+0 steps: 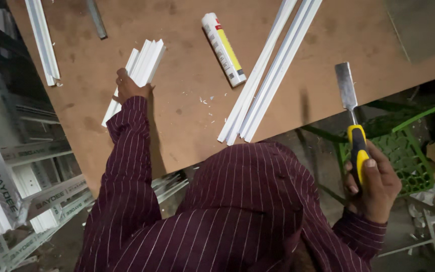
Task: The person uses a utility knife to cut white plastic strips on a workbench. They repeatedly position each strip, score it with the blade, and snap it to separate the pieces, then set the cut pieces aside.
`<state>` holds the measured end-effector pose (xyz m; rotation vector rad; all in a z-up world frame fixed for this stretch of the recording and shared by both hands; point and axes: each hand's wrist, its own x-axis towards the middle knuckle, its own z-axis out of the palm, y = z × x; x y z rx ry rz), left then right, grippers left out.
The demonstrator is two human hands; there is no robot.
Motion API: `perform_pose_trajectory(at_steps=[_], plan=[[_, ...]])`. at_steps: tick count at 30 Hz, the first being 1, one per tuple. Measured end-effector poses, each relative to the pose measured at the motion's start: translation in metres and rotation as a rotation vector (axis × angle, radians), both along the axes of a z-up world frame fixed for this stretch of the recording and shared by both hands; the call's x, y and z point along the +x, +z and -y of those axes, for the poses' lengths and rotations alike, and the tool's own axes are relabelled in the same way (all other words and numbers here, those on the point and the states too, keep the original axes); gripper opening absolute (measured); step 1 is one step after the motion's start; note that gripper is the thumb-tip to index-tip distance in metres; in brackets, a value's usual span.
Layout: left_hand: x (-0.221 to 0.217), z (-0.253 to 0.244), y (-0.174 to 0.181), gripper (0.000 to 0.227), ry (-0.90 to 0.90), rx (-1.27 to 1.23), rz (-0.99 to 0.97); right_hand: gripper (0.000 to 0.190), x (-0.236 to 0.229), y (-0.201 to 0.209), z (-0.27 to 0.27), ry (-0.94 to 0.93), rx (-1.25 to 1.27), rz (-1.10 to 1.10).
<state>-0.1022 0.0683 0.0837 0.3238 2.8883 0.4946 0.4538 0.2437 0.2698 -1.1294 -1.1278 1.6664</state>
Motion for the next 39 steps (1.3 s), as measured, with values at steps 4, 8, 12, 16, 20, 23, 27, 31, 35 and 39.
perform_pose_trajectory(at_steps=[4, 8, 12, 16, 20, 23, 27, 31, 35, 39], plan=[[0.021, -0.016, 0.008, 0.086, -0.100, 0.115, -0.161, 0.042, 0.007, -0.003, -0.019, -0.050, 0.001, 0.096], [0.062, -0.065, 0.016, 0.051, -0.046, 0.249, 0.012, 0.044, 0.014, -0.005, -0.039, -0.005, -0.003, 0.034], [0.097, -0.118, 0.029, 0.050, -0.201, 0.363, 0.099, 0.051, 0.004, -0.006, -0.048, 0.039, -0.078, -0.170], [0.140, -0.172, 0.030, 0.074, -0.338, 0.255, 0.157, 0.063, -0.002, -0.008, -0.052, 0.083, -0.133, -0.363], [0.155, -0.198, 0.040, 0.094, -0.335, 0.131, 0.182, 0.065, -0.003, -0.017, -0.053, 0.055, -0.143, -0.361], [0.138, -0.196, 0.037, 0.086, -0.337, 0.070, 0.188, 0.064, 0.004, -0.023, -0.055, 0.005, -0.165, -0.341], [0.087, -0.175, 0.016, 0.067, -0.293, 0.180, 0.053, 0.062, 0.010, -0.029, -0.063, -0.018, -0.162, -0.365], [0.027, -0.155, 0.002, 0.063, -0.300, 0.020, -0.206, 0.060, 0.008, -0.031, -0.080, -0.057, -0.124, -0.320], [-0.005, -0.136, 0.007, 0.063, -0.386, -0.052, -0.343, 0.061, 0.001, -0.029, -0.099, -0.061, -0.096, -0.300], [0.012, -0.127, 0.007, 0.059, -0.504, 0.026, -0.551, 0.060, -0.007, -0.031, -0.109, -0.043, -0.119, -0.302]])
